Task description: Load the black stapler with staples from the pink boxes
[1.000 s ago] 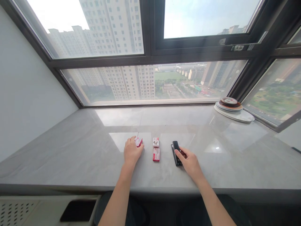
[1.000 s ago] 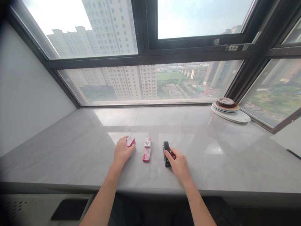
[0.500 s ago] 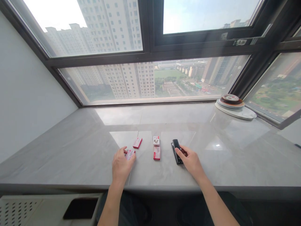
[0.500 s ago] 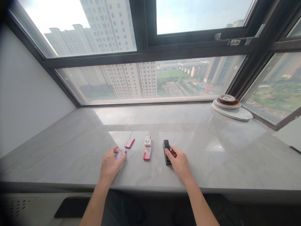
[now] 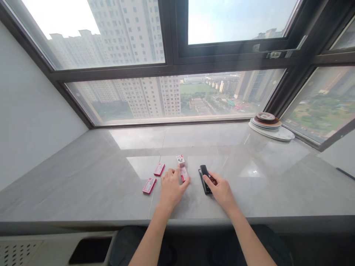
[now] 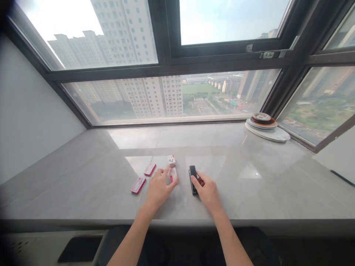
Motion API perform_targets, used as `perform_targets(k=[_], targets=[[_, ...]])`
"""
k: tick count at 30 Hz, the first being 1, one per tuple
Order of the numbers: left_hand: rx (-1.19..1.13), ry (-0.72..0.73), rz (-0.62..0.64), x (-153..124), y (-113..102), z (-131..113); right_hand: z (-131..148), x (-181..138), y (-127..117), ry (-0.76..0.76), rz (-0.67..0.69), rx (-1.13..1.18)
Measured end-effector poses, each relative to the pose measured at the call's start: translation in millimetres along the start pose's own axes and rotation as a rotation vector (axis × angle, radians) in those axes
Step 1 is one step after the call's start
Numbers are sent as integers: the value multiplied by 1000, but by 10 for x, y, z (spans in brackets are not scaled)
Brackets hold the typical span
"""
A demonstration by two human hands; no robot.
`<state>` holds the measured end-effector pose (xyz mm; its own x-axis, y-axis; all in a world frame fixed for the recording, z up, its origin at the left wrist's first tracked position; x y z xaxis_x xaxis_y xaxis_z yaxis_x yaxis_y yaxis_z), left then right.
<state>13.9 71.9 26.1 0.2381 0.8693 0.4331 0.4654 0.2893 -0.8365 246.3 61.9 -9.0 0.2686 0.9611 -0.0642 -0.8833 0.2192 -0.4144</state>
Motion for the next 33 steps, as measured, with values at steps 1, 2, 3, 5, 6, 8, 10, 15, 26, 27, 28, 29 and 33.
perform_targets(k=[1, 2, 3, 5, 6, 8, 10, 15, 26, 27, 28, 29, 33], targets=[[16, -26, -6, 1, 20, 16, -1, 0, -1, -1, -5, 5], [24, -44, -8, -2, 33, 26, 0, -2, -4, -3, -15, 11], [25, -51, -6, -6, 44, 29, 4, -4, -7, -10, -26, 18], [17, -48, 1, -2, 67, 5, 19, -10, -11, -32, -43, 32], [11, -52, 2, 9, 80, -13, 28, -13, -11, -42, -47, 37], [1, -77, 0, 49, 115, -53, 39, -15, -8, -52, -44, 44], [-9, -86, 14, 95, 155, -96, 41, -18, -8, -48, -39, 49], [-71, 52, 89, 32, 130, -211, 59, -71, -39, -63, -52, 45], [-279, 188, 185, -476, -263, -221, 660, -110, 208, -341, 111, -217], [-275, 192, 188, -478, -279, -187, 719, -106, 263, -347, 143, -222], [-272, 199, 195, -475, -294, -151, 771, -107, 321, -351, 171, -221], [-268, 207, 203, -470, -309, -114, 816, -115, 384, -358, 192, -217], [-247, 227, 227, -451, -353, -16, 922, -194, 679, -372, 166, -240]])
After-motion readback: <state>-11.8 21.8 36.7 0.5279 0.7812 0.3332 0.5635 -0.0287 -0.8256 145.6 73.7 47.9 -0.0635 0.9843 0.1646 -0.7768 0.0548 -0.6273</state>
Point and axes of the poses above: each hand's wrist, its own x-axis towards the middle knuckle, its own y-axis out of the palm, z = x × y, the point moved 5 cm from there along x, towards the middle knuckle, and after that the axes turned 13 degrees about y, right-handed, at the moved point
